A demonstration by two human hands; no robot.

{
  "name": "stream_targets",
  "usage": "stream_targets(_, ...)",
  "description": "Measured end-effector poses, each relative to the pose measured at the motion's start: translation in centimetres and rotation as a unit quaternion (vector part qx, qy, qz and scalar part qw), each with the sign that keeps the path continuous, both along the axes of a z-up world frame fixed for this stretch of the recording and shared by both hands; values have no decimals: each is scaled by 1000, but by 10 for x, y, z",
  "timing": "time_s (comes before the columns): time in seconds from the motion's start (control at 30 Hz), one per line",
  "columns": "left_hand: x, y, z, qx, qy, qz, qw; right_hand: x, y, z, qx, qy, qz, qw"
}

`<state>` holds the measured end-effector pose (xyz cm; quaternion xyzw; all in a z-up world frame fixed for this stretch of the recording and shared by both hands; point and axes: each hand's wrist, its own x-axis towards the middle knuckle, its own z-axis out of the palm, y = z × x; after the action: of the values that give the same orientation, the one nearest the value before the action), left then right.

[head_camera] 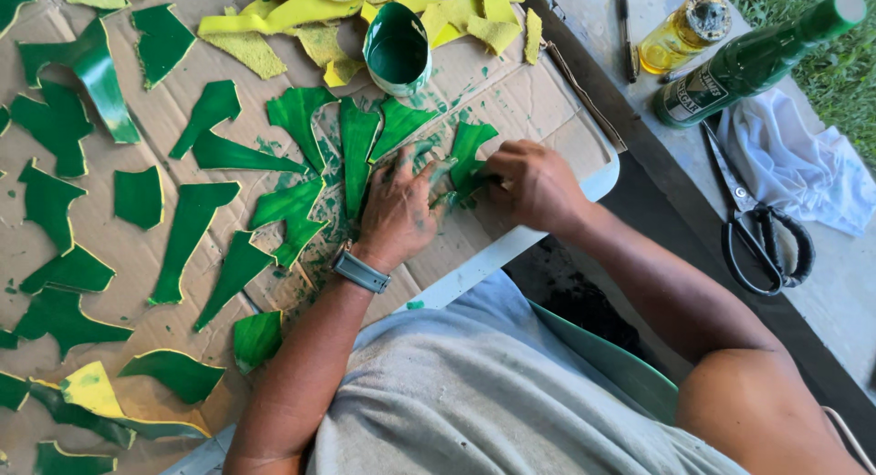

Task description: The person paints yellow sponge pieces green using a brush and a small container of paint. They repeatedly dip the brush, apply paint to individual sponge pieces, and place the painted pieces on a cardboard sheet.

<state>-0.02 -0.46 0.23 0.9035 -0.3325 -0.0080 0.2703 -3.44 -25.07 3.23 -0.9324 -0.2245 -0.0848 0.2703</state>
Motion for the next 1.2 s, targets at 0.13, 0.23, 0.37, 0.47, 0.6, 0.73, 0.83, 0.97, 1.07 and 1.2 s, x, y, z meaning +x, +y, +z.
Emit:
stream_targets(0.13, 2, 3, -9, -8, 9, 5, 1000, 3, -11, -2, -3, 54, -111, 992)
stream_targets(0.23, 2, 0, -22, -23, -30, -5, 999, 1, -19, -5, 10, 44, -70, 997)
stream_targets(0.37, 6, 2, -31, -24, 7, 10, 1000, 4, -6, -5, -15, 15, -77, 997)
stream_targets(0.47, 7, 1, -38, 0, 16, 14, 1000, 8, 5, -5, 22, 8, -40, 999)
stream_targets(0.6, 7, 2, -40, 0, -10, 6, 1000, 23, 7, -2, 10, -37, 40, 998)
stream_targets(0.73, 6, 2, -36, -54, 3, 8, 998, 24, 11, 1, -2, 17, -43, 999)
stream_targets(0.83, 6, 0, -39, -30, 11, 21, 999, 21, 20, -4, 26, 22, 44, 998)
stream_targets(0.97, 3, 6, -46, -31, -24, 6, 999, 55, 9, -16, 27, 34, -82, 996)
stream_targets(1.07, 8, 7, -44, -31, -68, -14, 997, 88, -31, -17, 19, -98, -117, 988)
stream_targets(1.2, 1, 13, -37, -45, -55, -31, 997, 78, -62, -19, 61, -86, -138, 985)
